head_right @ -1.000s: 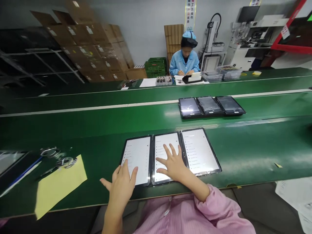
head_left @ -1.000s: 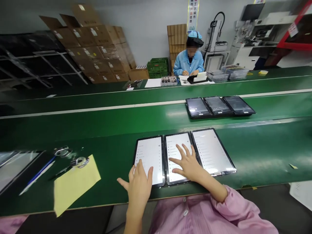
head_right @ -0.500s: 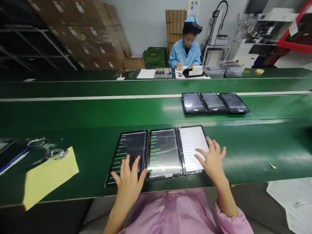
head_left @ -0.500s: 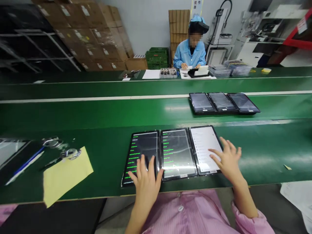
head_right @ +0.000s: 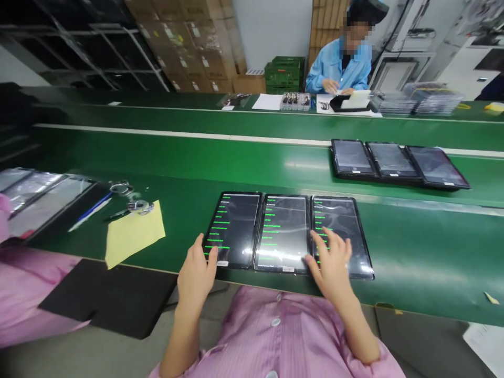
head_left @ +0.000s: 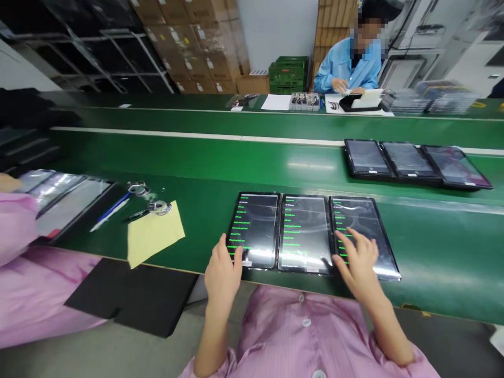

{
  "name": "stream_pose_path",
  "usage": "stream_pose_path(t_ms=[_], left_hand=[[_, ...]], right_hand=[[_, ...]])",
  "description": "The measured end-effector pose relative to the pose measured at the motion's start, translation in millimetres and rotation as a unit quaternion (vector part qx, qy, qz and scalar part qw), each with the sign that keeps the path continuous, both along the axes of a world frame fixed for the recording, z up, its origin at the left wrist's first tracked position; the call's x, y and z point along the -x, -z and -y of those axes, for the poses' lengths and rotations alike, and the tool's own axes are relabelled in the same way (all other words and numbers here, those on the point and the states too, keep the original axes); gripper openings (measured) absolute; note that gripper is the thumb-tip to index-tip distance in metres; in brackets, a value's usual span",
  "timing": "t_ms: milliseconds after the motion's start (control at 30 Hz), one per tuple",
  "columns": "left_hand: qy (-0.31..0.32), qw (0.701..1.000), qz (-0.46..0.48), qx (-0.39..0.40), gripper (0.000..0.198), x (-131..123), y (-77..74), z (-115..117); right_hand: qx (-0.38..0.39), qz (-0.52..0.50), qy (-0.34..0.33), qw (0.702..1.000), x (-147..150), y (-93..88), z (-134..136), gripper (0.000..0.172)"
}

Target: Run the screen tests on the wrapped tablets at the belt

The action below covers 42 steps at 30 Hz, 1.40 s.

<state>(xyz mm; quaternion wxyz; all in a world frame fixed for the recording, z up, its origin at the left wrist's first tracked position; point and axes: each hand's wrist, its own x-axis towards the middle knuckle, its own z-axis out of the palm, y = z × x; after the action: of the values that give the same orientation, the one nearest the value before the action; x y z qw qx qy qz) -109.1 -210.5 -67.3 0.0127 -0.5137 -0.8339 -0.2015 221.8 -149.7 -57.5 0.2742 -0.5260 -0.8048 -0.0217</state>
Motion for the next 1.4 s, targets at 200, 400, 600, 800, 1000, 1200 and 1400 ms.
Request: stream_pose_path(t_ms=[200, 400, 600, 800, 1000, 1200, 1400], left_hand=[[-0.009, 1.000, 0.003, 0.011, 0.056, 0.0, -3.0, -6.0], [-0.023, 0.998, 0.047, 0.032, 0.057, 0.8, -13.1, -10.7], [-0.035, 0.991, 0.124, 0.048, 0.062, 7.9, -21.7, -6.3], [0.008, 0.994, 0.111, -0.014, 0.065, 5.4, -10.2, -8.5], [0.046, 0.993, 0.060, -0.091, 0.057, 10.4, -6.8, -7.7], [0.103, 0.986, 0.056, -0.120, 0.048, 26.7, -11.0, -18.1], [0.142, 0.984, 0.006, -0.105, 0.049, 24.3, -5.4, -34.6]], right_hand=[[0.097, 0.099, -0.029, 0.990, 65.1, -10.9, 5.3, 0.051], [0.119, 0.120, -0.042, 0.985, 76.2, -10.5, 5.3, 0.066], [0.097, 0.087, 0.155, 0.979, 25.4, -5.9, 13.7, 0.060], [0.030, -0.001, 0.201, 0.979, -10.1, -1.3, 23.3, 0.039], [-0.025, -0.327, 0.093, 0.940, -32.0, -5.8, 38.7, 0.018], [0.264, -0.742, -0.105, 0.608, -32.8, -17.5, 28.3, 0.014], [0.262, -0.721, -0.073, 0.637, -1.7, -31.3, -3.9, 0.019]])
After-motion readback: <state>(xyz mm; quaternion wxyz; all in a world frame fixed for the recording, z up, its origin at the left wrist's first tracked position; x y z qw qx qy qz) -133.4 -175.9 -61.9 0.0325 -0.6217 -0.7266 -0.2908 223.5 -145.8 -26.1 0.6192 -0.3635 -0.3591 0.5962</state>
